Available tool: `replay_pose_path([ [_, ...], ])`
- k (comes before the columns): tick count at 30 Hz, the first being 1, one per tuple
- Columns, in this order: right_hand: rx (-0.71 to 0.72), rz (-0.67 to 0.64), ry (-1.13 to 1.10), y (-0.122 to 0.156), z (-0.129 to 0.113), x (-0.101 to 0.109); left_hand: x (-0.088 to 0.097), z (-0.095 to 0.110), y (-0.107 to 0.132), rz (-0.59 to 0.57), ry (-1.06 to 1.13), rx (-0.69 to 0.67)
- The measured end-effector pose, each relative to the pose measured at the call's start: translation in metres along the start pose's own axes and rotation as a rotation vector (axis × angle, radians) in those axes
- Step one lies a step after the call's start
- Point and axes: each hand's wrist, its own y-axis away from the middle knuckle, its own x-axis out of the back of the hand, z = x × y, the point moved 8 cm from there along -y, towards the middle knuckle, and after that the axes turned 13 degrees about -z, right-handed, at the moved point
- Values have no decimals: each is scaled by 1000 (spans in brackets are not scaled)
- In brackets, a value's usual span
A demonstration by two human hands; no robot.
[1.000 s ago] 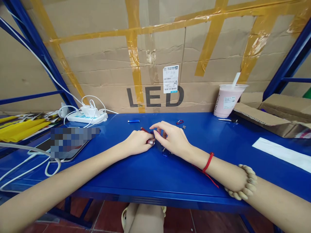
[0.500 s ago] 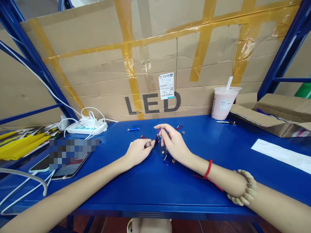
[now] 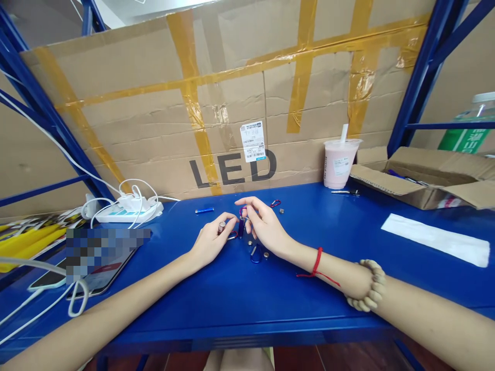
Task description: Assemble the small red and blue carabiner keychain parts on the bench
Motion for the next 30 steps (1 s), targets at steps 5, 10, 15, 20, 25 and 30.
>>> replay_pose_path([
  [5,66,-61,27,3,-6,-5,-8,11,0,-54,-171,-65],
  [10,56,-11,83,2,-2,4,-1,8,0,35,-175,-43],
  [15,55,5,214,-1,1,11,15,-5,-2,165,-318,14],
  [20,14,-69,374,-5,9,7,15,-15,-7,114,-367,42],
  [25,21,-93,456,-8,12,9,16,-20,-8,121,-369,60],
  [30,-19,-85,557,-9,13,13,18,-24,-12,122,-382,4],
])
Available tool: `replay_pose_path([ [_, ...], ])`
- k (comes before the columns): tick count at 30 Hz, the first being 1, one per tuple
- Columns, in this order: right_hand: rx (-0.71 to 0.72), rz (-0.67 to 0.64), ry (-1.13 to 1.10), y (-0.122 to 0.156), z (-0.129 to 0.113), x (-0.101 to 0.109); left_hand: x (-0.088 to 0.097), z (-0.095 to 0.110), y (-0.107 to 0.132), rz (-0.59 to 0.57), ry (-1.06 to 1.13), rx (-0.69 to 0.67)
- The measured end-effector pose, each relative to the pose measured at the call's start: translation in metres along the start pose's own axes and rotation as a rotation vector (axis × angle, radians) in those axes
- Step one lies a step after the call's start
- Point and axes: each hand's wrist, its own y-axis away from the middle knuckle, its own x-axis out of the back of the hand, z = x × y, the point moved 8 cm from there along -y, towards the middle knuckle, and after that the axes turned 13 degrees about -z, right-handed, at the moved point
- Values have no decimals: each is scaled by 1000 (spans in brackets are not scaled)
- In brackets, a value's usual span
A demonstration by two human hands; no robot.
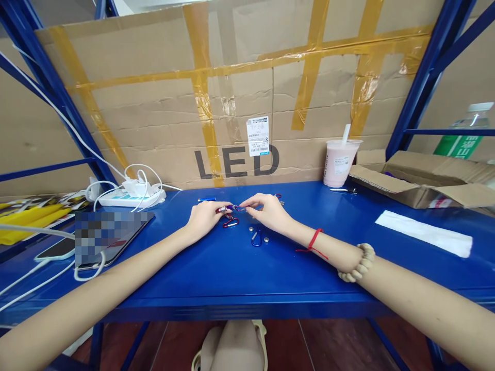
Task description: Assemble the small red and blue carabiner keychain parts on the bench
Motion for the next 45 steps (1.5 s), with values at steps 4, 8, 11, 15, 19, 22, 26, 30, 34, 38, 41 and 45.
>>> replay_pose_path([
  [4,-9,-10,71,1,-2,-1,-1,4,-3,-17,-69,-111],
  [8,-9,-46,99,1,-1,-7,-3,12,-3,-41,-115,-176],
  [11,-10,-95,88,1,0,-12,-6,15,-2,-94,-117,-164],
  [15,-32,-106,73,0,-1,-12,-9,12,-2,-110,-67,-134],
  [19,-58,56,60,1,1,8,-11,12,-2,-110,-34,-186],
  [22,-73,214,45,4,8,29,-13,16,-1,-153,-10,-222],
  [26,-70,317,58,6,14,43,-13,17,0,-177,-24,-162],
  [30,-74,246,140,5,11,37,-10,13,0,-123,-97,-59],
  [34,-19,141,308,6,-3,22,-8,3,-1,-43,-50,43],
  [38,-18,62,378,7,-10,12,-4,-7,0,48,125,99],
  [41,-42,38,407,7,-11,11,-1,-7,1,87,196,80],
  [45,-140,78,470,6,1,23,3,-2,3,96,239,51],
])
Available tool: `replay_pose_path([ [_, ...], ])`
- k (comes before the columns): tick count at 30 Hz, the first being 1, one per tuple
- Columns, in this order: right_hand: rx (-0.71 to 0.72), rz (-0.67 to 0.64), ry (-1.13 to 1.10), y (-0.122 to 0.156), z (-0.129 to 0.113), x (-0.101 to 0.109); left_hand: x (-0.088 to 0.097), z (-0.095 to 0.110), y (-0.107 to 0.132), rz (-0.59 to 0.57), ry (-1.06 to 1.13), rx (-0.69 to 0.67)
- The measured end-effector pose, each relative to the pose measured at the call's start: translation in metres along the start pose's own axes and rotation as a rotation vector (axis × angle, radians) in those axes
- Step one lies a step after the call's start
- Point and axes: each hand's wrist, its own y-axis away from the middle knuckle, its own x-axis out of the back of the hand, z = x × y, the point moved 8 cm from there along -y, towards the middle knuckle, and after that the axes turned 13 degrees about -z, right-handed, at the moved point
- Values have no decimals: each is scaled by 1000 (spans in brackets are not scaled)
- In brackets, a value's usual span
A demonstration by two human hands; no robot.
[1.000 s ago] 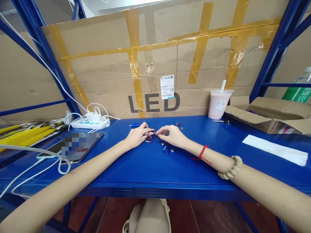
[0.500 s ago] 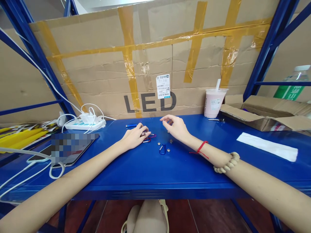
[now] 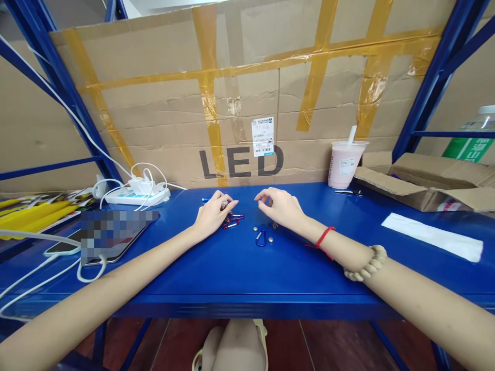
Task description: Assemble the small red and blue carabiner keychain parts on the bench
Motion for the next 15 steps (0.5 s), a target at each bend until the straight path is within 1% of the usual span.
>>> replay_pose_path([
  [4,-102,26,90,-6,25,7,5,7,4,24,2,-42],
  [7,-147,-8,128,-8,36,4,8,17,8,48,-36,-102],
  [11,-132,-104,128,-7,33,-8,7,35,14,40,-115,-211],
  [15,-94,-140,124,-6,28,-15,2,51,21,9,-215,-309],
])
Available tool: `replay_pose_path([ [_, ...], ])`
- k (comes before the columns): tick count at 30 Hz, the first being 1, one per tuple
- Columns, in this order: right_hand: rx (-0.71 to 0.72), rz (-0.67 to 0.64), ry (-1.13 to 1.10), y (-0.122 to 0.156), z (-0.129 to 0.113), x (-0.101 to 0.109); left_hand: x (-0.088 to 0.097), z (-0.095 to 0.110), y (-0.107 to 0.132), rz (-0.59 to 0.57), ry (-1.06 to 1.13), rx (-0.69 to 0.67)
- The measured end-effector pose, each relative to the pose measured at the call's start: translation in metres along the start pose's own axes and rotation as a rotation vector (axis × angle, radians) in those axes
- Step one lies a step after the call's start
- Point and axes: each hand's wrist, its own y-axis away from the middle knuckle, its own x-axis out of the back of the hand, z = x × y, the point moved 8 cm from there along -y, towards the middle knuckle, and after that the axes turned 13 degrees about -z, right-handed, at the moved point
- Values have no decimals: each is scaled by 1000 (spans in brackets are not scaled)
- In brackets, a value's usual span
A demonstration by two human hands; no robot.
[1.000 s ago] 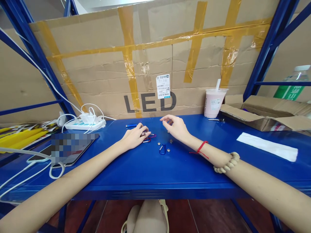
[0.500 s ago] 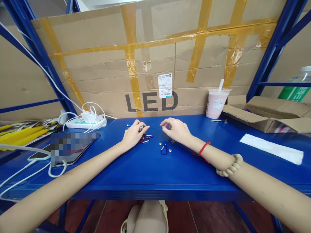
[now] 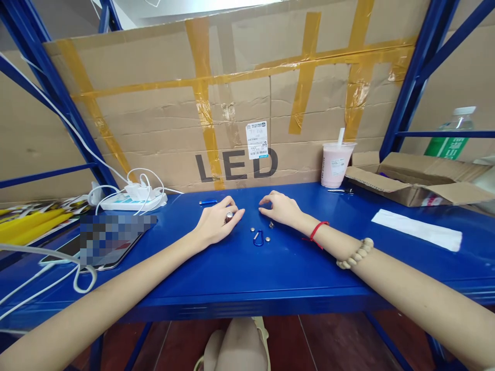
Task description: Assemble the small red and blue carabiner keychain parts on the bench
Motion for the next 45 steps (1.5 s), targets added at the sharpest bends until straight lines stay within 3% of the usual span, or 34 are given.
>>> replay_pose_path([
  [5,18,26,23,-3,7,-1,-2,6,1,-28,-47,-42],
  [12,83,-32,-41,-9,7,-6,-5,7,1,-71,-44,-50],
  [14,64,28,-49,-7,7,5,-5,9,1,-80,-33,-66],
  [19,-28,328,-46,10,7,49,-6,16,3,-94,-38,-99],
  [21,-55,341,-49,13,8,55,-7,18,4,-90,-52,-103],
  [27,-119,193,-20,9,13,51,-10,15,1,-69,-89,-89],
  [30,-59,137,-81,8,12,52,-9,7,-1,-45,-106,-60],
  [32,55,-58,-181,6,7,41,-8,1,-2,-29,-120,-32],
  [35,198,-455,-338,12,-2,14,-8,-3,-2,-41,-123,-15],
  [37,228,-587,-390,17,-3,4,-10,-3,-3,-59,-109,-22],
  [41,232,-631,-353,20,-5,-5,-12,0,-3,-43,-83,-58],
  [45,250,-578,-229,17,-13,-10,-13,0,-4,-16,-101,-50],
])
